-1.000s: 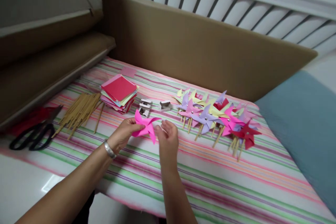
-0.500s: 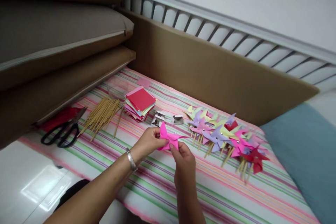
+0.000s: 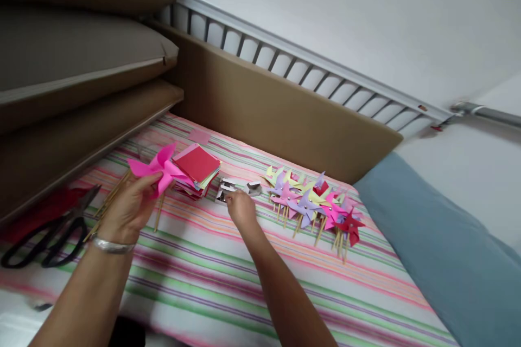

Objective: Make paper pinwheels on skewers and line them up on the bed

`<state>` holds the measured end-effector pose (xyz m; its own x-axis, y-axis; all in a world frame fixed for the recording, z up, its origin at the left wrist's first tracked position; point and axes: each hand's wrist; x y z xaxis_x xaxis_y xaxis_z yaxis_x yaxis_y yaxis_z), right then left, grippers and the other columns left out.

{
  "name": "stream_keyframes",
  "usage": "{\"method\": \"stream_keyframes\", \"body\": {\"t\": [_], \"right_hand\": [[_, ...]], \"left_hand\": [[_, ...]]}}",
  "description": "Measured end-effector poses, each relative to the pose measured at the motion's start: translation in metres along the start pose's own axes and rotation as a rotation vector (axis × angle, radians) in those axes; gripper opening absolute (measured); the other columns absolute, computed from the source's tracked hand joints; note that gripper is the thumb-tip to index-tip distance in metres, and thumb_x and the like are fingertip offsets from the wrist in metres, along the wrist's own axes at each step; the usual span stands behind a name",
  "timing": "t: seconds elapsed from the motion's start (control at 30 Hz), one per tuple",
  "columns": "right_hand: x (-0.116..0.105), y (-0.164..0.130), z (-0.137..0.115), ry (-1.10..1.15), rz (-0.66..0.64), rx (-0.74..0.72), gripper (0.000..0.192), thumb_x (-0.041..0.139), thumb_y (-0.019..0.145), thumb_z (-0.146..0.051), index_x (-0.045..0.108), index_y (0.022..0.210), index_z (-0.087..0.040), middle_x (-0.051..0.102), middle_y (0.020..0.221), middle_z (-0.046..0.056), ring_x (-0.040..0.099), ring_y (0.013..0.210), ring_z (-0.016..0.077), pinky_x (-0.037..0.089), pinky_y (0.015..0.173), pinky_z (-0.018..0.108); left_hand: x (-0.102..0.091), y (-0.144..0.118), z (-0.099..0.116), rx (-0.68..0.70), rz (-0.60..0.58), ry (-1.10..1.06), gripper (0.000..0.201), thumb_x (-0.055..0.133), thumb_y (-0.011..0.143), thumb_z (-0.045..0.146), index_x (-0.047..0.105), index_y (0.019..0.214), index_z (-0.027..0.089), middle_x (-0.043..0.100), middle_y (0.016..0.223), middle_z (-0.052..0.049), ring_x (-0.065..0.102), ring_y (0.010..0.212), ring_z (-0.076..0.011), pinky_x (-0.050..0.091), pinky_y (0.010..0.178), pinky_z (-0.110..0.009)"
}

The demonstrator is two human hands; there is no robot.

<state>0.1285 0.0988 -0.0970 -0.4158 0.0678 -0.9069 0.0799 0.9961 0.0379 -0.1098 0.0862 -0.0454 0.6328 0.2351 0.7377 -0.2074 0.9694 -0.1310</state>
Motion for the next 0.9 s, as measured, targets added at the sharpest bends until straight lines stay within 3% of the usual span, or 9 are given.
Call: {"method": "stream_keyframes", "body": {"t": [0.13,0.37,0.53,0.73,0.9], "right_hand": [[0.013,0.033,-0.02,-0.206,-0.144,0.086,0.008,0.062,0.075,-0.018,0.069,0.073,-0.015,0.068,0.089,0.012,0.062,0.093,0.0254,0.045,0.08,0.035],[0.025,0.054,-0.023,-0.33,-0.294,0.18,0.026,0.054,0.087,-0.034,0.058,0.106,-0.017,0.061,0.106,0.006,0.06,0.092,0.0173,0.051,0.079,0.036],[0.026,0.048,-0.025,-0.305,-0.265,0.17,0.028,0.055,0.086,-0.034,0.058,0.107,-0.016,0.062,0.107,0.007,0.06,0.095,0.0193,0.049,0.081,0.039],[0.018,0.043,-0.025,-0.205,-0.171,0.152,0.02,0.061,0.076,-0.029,0.067,0.093,-0.021,0.07,0.095,0.009,0.065,0.09,0.0239,0.046,0.068,0.029],[-0.002,0.013,0.006,-0.036,-0.116,0.169,0.02,0.049,0.079,-0.022,0.066,0.088,-0.017,0.07,0.093,0.008,0.063,0.087,0.0185,0.043,0.067,0.024]], "left_hand": [[-0.002,0.004,-0.021,-0.045,0.055,-0.021,0.019,0.078,0.048,0.012,0.064,0.061,0.015,0.065,0.056,0.005,0.057,0.053,-0.0076,0.046,0.056,-0.019],[0.007,0.006,-0.033,-0.1,-0.037,-0.024,0.017,0.078,0.05,0.014,0.067,0.062,0.014,0.068,0.059,0.002,0.059,0.054,-0.0077,0.046,0.056,-0.017],[0.005,0.007,-0.031,-0.096,-0.012,-0.036,0.02,0.078,0.049,0.011,0.067,0.066,0.016,0.069,0.063,0.004,0.061,0.058,-0.0081,0.048,0.06,-0.017],[0.005,0.008,-0.034,-0.101,0.024,-0.011,0.017,0.078,0.049,0.011,0.064,0.057,0.015,0.065,0.055,0.004,0.058,0.052,-0.0073,0.048,0.055,-0.016],[0.007,0.006,-0.035,-0.072,0.022,0.01,0.018,0.078,0.048,0.011,0.062,0.055,0.015,0.063,0.053,0.005,0.058,0.052,-0.0073,0.049,0.057,-0.017]]}}
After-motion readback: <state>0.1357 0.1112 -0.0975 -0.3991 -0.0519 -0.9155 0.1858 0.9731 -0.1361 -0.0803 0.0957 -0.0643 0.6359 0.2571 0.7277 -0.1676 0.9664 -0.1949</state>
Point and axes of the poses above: each hand's wrist, its own y-axis towards the middle knuckle, its own x-axis out of the palm, z = x × y
